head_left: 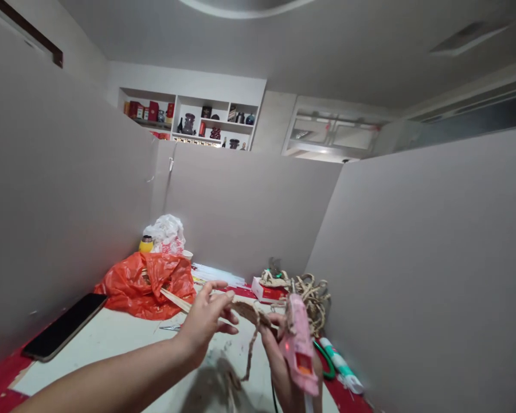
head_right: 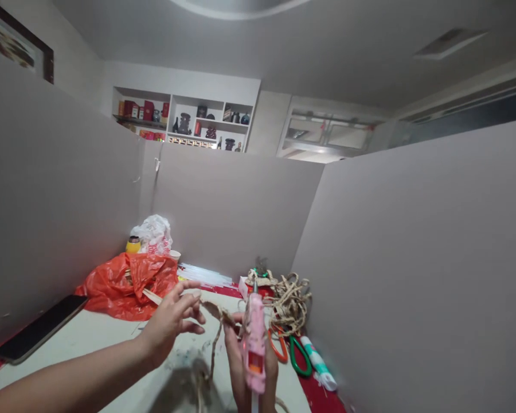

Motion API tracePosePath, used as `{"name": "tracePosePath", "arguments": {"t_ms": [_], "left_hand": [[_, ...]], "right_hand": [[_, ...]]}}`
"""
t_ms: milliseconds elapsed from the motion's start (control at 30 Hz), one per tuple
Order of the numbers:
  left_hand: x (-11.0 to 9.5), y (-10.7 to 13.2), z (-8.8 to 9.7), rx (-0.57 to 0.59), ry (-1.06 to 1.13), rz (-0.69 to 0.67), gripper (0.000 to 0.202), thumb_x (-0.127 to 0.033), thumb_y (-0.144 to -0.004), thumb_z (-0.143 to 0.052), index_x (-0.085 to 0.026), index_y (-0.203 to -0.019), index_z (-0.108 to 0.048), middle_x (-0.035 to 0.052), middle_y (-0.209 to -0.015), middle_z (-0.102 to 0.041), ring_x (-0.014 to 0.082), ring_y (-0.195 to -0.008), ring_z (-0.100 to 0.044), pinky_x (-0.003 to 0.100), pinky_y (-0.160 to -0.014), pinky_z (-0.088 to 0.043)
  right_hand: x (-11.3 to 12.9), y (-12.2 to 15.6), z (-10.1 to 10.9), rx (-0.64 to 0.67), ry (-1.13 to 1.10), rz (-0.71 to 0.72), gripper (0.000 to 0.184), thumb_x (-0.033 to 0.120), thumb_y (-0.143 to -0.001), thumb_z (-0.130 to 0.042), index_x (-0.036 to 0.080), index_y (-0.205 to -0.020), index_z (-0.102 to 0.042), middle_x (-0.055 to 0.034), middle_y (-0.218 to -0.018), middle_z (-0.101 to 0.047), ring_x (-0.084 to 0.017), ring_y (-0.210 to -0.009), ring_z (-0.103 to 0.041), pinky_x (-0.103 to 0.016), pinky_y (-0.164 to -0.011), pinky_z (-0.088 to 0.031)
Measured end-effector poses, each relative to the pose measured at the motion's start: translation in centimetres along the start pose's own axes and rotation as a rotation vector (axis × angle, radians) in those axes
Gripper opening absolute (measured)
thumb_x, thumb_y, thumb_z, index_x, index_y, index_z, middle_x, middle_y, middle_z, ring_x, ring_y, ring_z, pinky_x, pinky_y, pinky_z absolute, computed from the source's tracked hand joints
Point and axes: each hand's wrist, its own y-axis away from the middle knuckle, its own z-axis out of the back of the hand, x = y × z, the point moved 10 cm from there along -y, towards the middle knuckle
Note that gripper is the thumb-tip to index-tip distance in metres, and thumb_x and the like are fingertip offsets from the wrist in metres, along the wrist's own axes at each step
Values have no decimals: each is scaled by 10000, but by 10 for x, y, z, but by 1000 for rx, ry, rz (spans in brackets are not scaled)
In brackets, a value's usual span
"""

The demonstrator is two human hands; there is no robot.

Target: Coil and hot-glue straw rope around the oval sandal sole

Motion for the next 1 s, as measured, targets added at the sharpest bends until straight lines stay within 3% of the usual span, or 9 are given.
{"name": "tracePosePath", "arguments": {"t_ms": [133,200,300,400,500,600,767,900,1000], "left_hand": [[15,24,14,20,-55,2,232,-350,-735,-674,-192,-756,-505,-48,-596,-499,119,-573,-529,249,-555,-461],[29,34,11,85,-82,64,231,-306,-697,-733,-171,-808,-582,-6,-708,-576,144,-686,-579,268,-626,-481],[36,43,-10,244,13,99,354,-277,-734,-729,-197,-1064,-626,53,-992,-646,177,-967,-588,295,-849,-455],[21,47,-38,401,126,0,255,-260,-788,-674,-152,-1019,-675,98,-1040,-671,201,-960,-599,302,-833,-460],[17,40,-45,384,168,-9,199,-287,-812,-645,-136,-923,-711,98,-957,-704,207,-838,-625,302,-702,-493],[22,25,-36,291,201,37,191,-300,-788,-678,-126,-849,-726,76,-870,-719,190,-793,-632,326,-773,-501],[26,-1,-20,216,181,82,203,-303,-738,-729,-115,-814,-722,82,-900,-715,188,-816,-629,375,-837,-499],[26,-16,-8,182,141,113,180,-295,-733,-729,-121,-779,-716,60,-822,-706,163,-748,-622,302,-697,-508],[31,-23,3,138,146,186,186,-292,-702,-750,-126,-780,-723,54,-790,-707,159,-729,-625,270,-642,-501]], "right_hand": [[-7,1,1,-33,-302,-337,154,327,-813,-638,198,-741,-593,38,-649,-612,-136,-556,-589,-266,-585,-521],[-11,9,1,-87,-447,-472,186,329,-755,-696,208,-720,-558,67,-630,-580,-113,-526,-573,-236,-543,-507],[-13,29,-8,-146,-625,-624,255,338,-659,-769,208,-738,-564,60,-658,-600,-121,-570,-600,-191,-453,-461],[-12,46,-21,-138,-745,-733,277,298,-590,-817,191,-719,-597,49,-644,-620,-113,-545,-587,-161,-370,-391],[-14,58,-29,-87,-811,-818,286,283,-578,-838,172,-749,-637,12,-726,-664,-139,-619,-622,-164,-371,-397],[-24,67,-29,-56,-833,-929,352,337,-588,-851,168,-830,-659,-6,-807,-671,-180,-766,-650,-182,-435,-466],[-36,60,-24,14,-713,-901,365,400,-614,-838,162,-820,-652,-35,-802,-696,-187,-720,-650,-258,-561,-524],[-35,41,-32,189,-497,-778,290,426,-733,-741,158,-762,-637,26,-559,-617,-84,-466,-467,-177,-450,-352],[-41,26,-29,205,-307,-708,306,464,-751,-701,168,-787,-629,57,-539,-552,-71,-442,-366,-181,-428,-272]]}}
